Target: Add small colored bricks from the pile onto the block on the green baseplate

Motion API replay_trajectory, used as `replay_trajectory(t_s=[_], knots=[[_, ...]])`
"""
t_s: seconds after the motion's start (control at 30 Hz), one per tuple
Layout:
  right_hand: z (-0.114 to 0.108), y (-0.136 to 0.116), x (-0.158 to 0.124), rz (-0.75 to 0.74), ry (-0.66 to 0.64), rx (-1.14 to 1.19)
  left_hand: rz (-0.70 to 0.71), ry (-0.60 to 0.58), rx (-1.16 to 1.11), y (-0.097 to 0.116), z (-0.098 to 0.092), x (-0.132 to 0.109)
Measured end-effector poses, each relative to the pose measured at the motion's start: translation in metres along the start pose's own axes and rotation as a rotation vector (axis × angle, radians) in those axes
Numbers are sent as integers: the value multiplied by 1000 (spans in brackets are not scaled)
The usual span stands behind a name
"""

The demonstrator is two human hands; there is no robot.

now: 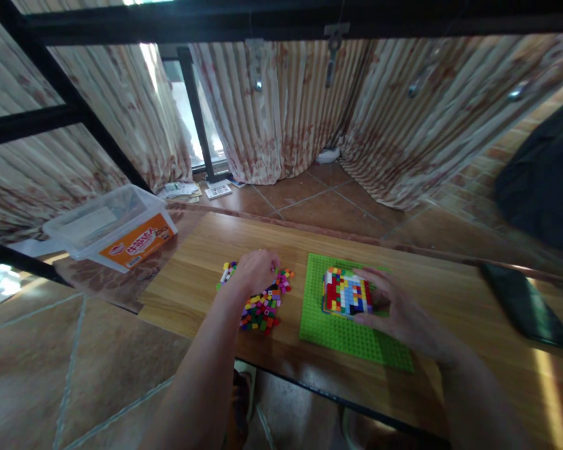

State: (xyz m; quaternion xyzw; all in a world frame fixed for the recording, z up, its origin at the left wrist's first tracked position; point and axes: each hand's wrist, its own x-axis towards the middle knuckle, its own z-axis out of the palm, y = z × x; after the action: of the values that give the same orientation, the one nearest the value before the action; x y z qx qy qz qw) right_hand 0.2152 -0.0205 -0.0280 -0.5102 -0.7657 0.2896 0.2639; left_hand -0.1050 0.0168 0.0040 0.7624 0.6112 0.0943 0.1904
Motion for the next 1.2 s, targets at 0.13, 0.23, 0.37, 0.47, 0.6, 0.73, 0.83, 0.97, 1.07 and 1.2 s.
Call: replay_trajectory(t_s=[0.13,0.23,0.37,0.47,0.6,0.73,0.83,0.97,1.07,1.2], knots=[[-3,-15,6,-24,246,102,78,23,-50,9,-2,-1],[2,-26,11,-12,388,158,128,43,-147,19,-1,-1],[16,-37,14,-36,351,166,197,22,-319,30,7,2],[23,-46,14,-72,312,153,229,-12,-450,39,13,4],[26,-54,15,-108,319,164,282,-29,-689,52,21,5],[28,-58,16,-106,308,188,299,-30,-892,66,29,5],[30,-60,16,-100,323,193,293,-5,-920,74,32,6],[31,-58,17,-84,359,207,307,-5,-878,77,34,7],[31,-56,16,-88,369,221,293,-20,-920,78,34,7],[31,-57,16,-91,365,247,226,-102,-1045,80,30,5]])
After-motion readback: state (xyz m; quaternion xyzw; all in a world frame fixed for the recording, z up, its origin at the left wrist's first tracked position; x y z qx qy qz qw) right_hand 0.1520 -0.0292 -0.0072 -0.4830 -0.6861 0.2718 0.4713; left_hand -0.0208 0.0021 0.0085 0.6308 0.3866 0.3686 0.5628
